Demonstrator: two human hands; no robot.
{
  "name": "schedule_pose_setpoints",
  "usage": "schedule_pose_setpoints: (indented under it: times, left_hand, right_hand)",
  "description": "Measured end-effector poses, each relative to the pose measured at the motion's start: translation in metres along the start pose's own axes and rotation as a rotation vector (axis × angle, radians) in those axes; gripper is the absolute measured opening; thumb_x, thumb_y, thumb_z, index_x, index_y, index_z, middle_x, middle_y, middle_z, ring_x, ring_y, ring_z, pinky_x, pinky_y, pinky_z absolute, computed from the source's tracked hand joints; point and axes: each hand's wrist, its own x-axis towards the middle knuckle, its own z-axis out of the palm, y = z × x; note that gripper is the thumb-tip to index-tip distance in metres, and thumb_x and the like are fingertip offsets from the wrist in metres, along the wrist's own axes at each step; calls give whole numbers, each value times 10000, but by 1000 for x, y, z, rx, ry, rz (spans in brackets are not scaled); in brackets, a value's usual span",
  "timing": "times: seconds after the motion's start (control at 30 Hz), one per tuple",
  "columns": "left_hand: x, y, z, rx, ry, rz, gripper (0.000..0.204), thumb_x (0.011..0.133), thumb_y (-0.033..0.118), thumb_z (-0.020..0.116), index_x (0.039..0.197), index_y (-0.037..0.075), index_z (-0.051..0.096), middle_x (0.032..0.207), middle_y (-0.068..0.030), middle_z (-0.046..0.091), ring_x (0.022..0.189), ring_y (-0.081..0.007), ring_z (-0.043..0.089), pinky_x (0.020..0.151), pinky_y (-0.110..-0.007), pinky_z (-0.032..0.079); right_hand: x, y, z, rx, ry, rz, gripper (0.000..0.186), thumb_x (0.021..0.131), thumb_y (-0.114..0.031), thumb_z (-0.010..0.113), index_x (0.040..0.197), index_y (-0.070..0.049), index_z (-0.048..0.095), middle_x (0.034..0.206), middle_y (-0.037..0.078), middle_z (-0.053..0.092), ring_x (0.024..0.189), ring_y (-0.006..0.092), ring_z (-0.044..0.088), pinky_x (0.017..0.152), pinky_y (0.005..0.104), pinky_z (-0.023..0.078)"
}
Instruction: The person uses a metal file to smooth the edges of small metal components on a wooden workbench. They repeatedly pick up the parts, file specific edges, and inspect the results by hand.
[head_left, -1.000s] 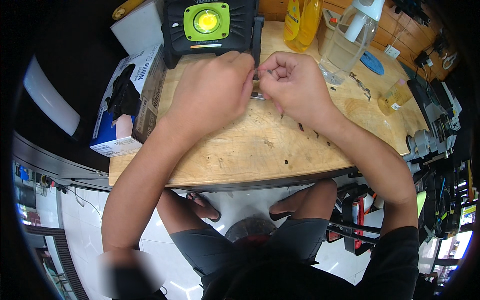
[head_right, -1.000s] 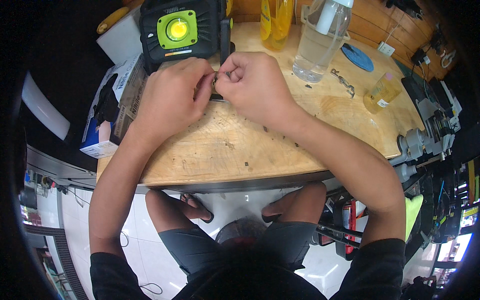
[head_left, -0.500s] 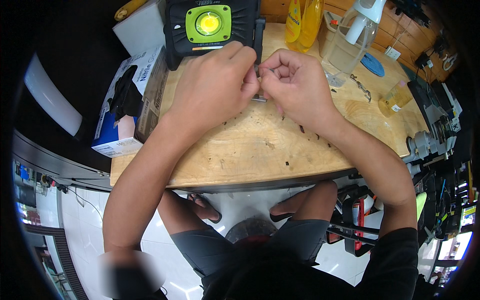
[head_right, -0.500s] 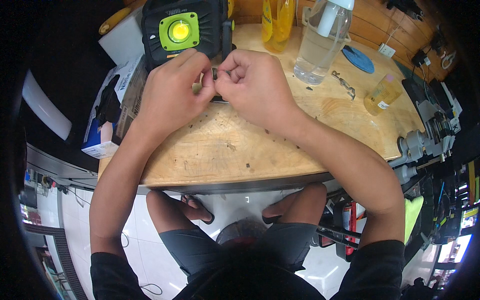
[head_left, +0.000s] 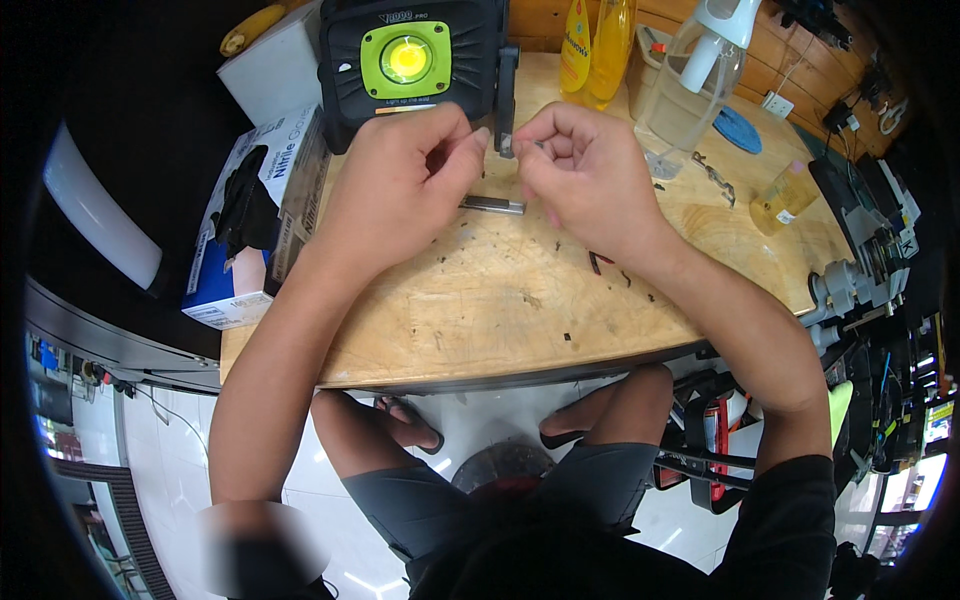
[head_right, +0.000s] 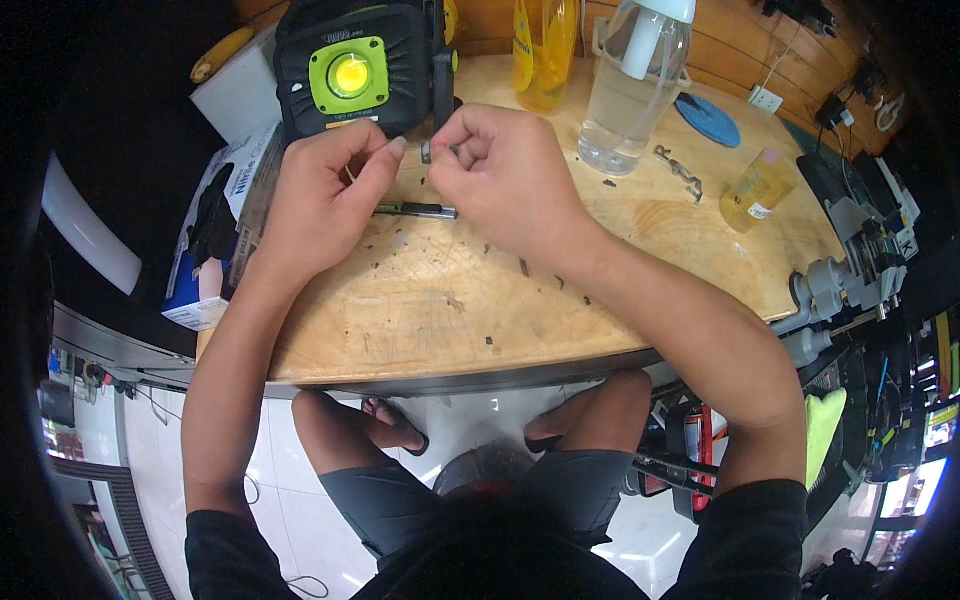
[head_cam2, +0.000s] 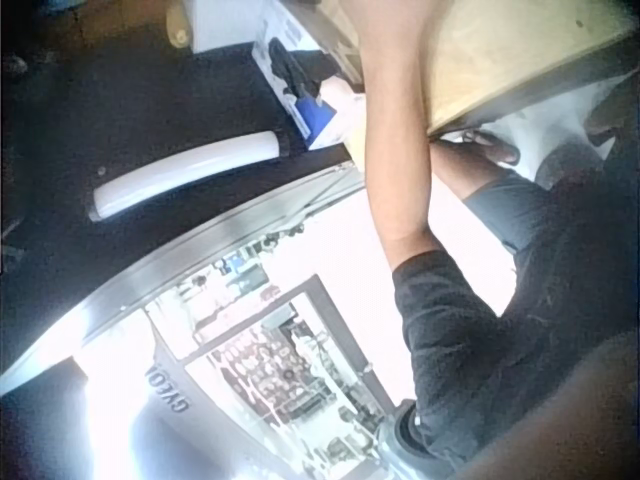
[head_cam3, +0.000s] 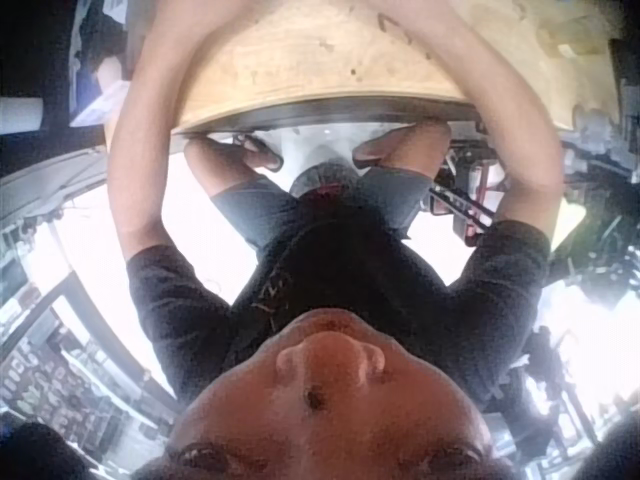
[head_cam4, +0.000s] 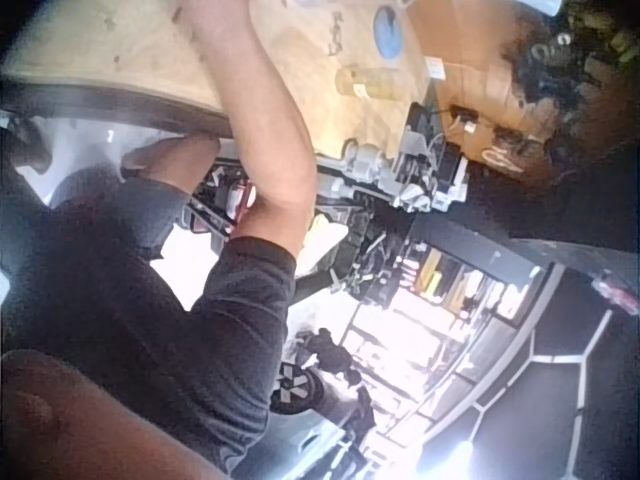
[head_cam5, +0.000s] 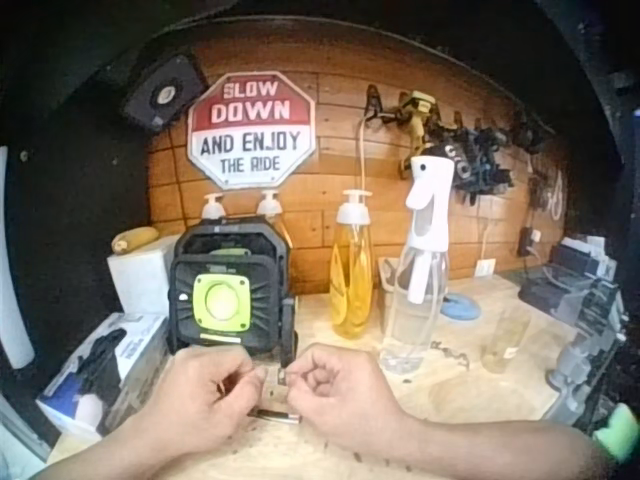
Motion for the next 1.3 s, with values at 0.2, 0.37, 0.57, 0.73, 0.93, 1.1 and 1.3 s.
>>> schedule_pose_setpoints:
  times: [0.2, 0.37, 0.57, 0.73, 0.93, 1.1, 1.3]
  left_hand:
    - [1, 0, 1, 40, 26, 66, 186, 1015, 160, 686, 951, -15, 686, 761, -40, 669, 629, -104, 544, 589, -284, 456]
    - [-1, 0, 7, -238, -55, -110, 229, 1025, 173, 692, 1184, 15, 742, 966, -45, 779, 736, -101, 672, 656, -250, 532]
    - [-1, 9, 12, -582, 20, -269, 283, 1018, 189, 710, 1255, 36, 736, 998, -45, 777, 824, -95, 713, 679, -221, 558]
    - [0, -1, 13, -658, -68, -247, 327, 1017, 185, 712, 1307, 34, 703, 1022, -52, 768, 908, -98, 708, 676, -223, 555]
    - [1, 2, 17, -827, -17, -350, 250, 1002, 116, 705, 1228, 10, 715, 1023, -75, 765, 885, -102, 719, 659, -224, 574]
    - [2, 9, 14, -726, 8, -319, 337, 1002, 168, 731, 1297, 16, 669, 1057, -48, 754, 915, -101, 711, 697, -238, 562]
    - [3, 8, 15, -725, -13, -302, 414, 986, 145, 748, 1359, 20, 620, 1056, -42, 734, 913, -102, 720, 675, -234, 572]
  right_hand:
    - [0, -1, 1, 11, -10, 8, 84, 926, -40, 670, 916, 43, 663, 731, 15, 671, 638, 33, 583, 556, 230, 460]
    - [0, -7, -1, 66, -19, 75, 99, 949, -66, 654, 958, 31, 672, 745, 38, 691, 601, 59, 603, 529, 236, 468]
    - [4, -5, -5, 231, -80, 133, 156, 1033, -151, 647, 1046, 3, 654, 783, 61, 695, 490, 64, 545, 422, 214, 407]
    - [4, -7, -6, 289, -75, 169, 153, 1039, -156, 648, 1064, -6, 650, 822, 57, 689, 510, 63, 537, 416, 213, 390]
    - [5, -4, -5, 428, -83, 147, 172, 1038, -139, 641, 1115, 14, 656, 833, 62, 691, 508, 65, 525, 426, 223, 393]
    - [3, -7, -4, 494, -62, 124, 221, 1023, -111, 647, 1173, 48, 675, 815, 73, 699, 524, 71, 550, 446, 225, 417]
    - [6, -3, -8, 478, -106, 125, 211, 1027, -115, 643, 1149, 47, 701, 789, 65, 689, 507, 66, 534, 446, 221, 401]
